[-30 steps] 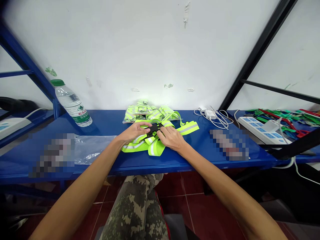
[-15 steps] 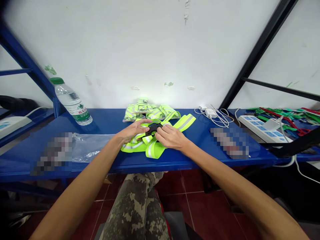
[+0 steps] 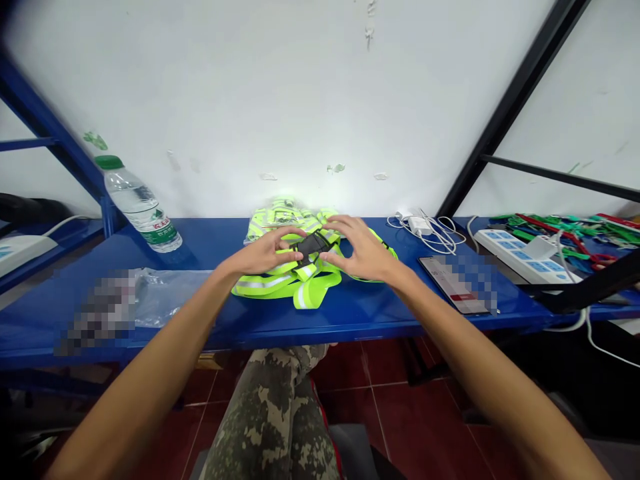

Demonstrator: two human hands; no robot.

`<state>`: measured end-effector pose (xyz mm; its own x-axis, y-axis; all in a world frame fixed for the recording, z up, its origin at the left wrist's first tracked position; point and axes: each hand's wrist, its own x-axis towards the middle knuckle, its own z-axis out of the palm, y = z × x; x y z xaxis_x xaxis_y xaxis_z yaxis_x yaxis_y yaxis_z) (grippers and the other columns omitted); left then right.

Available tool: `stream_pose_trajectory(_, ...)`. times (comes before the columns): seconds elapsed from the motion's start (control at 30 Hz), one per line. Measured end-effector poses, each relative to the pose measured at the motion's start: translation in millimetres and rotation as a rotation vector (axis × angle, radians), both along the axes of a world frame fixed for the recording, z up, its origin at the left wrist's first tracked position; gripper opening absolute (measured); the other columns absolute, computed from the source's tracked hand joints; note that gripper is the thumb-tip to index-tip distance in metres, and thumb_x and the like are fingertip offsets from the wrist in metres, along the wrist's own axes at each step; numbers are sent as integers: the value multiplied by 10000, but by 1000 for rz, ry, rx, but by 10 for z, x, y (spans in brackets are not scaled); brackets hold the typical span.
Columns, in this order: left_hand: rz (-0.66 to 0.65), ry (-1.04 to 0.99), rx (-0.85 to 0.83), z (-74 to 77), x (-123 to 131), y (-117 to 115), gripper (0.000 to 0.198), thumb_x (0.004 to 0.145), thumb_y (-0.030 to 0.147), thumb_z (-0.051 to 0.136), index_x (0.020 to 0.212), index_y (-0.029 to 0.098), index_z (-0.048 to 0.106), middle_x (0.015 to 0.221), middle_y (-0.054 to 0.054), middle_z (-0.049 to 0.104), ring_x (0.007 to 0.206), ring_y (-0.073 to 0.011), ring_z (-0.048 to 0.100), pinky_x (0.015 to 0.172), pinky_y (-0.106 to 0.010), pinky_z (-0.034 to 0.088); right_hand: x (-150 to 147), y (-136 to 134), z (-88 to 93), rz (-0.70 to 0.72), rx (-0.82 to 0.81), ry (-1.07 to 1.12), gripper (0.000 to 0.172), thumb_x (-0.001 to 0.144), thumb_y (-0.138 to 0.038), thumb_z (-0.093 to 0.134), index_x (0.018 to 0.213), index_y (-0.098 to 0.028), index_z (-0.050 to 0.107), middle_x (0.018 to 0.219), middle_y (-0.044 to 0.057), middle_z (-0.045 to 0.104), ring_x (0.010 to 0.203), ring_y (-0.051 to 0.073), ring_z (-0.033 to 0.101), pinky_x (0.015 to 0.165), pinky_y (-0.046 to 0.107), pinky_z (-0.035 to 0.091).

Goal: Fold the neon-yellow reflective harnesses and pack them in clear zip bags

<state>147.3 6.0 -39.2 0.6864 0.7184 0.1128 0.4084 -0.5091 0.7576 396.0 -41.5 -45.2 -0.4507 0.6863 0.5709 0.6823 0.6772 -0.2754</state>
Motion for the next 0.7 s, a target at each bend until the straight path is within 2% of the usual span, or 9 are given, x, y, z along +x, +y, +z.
stream_pose_trajectory(0.07, -16, 67, 184, 203, 23, -14, 505, 858, 442, 625, 1298, 216, 523, 781, -26, 630, 666, -173, 560, 637, -278, 403, 98, 42, 143, -19, -69, 32, 514, 796, -479, 696, 1230, -223, 596, 1242, 120, 625, 1133, 300, 569, 923, 478, 480)
stream_pose_trajectory(0.17, 37, 131, 442, 477, 55, -38, 403, 852, 340, 631, 1234, 222, 586, 933, -62, 674, 894, -234, 612, 797, -321, 419, 190, 102, 342, -28, -264, 81, 428, 759, -478, 719, 1066, -185, 665, 897, 69, 688, 857, 240, 642, 818, 426, 518)
stream_pose_trajectory(0.2, 65, 148, 502, 545, 62, -46, 374, 855, 311, 622, 1217, 222, 599, 934, -63, 682, 921, -240, 613, 827, -331, 414, 203, 115, 403, -18, -289, 96, 379, 749, -478, 724, 984, -184, 676, 853, 58, 674, 812, 223, 637, 794, 412, 520)
stream_pose_trajectory(0.27, 111, 169, 590, 637, 74, -60, 332, 869, 266, 590, 1198, 221, 614, 907, -58, 696, 922, -236, 620, 857, -342, 410, 207, 128, 508, 31, -260, 103, 309, 724, -472, 742, 837, -196, 660, 917, 65, 663, 868, 223, 627, 826, 416, 512)
stream_pose_trajectory(0.33, 137, 163, 659, 679, 86, -63, 325, 875, 232, 568, 1197, 218, 616, 940, -59, 709, 936, -230, 629, 878, -348, 413, 189, 132, 585, 75, -230, 115, 312, 697, -461, 768, 793, -202, 622, 984, 73, 653, 934, 232, 617, 868, 428, 502)
stream_pose_trajectory(0.5, 182, 43, 764, 668, 134, -17, 358, 858, 119, 515, 1199, 194, 597, 1080, -69, 712, 1012, -220, 643, 913, -352, 435, 133, 161, 637, 47, -327, 98, 490, 709, -445, 770, 1098, -206, 590, 816, 32, 627, 760, 205, 609, 777, 408, 522)
stream_pose_trajectory(0.63, 262, -63, 812, 640, 163, 27, 305, 861, 128, 508, 1149, 177, 597, 1101, -69, 696, 1003, -206, 634, 905, -351, 459, 100, 210, 594, -24, -140, -4, 308, 704, -409, 747, 895, -199, 627, 1042, 97, 609, 926, 245, 604, 821, 425, 515)
stream_pose_trajectory(0.7, 291, -87, 848, 639, 169, 36, 277, 862, 122, 495, 1112, 171, 602, 1099, -72, 682, 993, -200, 620, 904, -352, 463, 91, 229, 569, -40, -128, 27, 280, 694, -346, 737, 875, -201, 581, 1056, 103, 615, 945, 252, 602, 780, 409, 519)
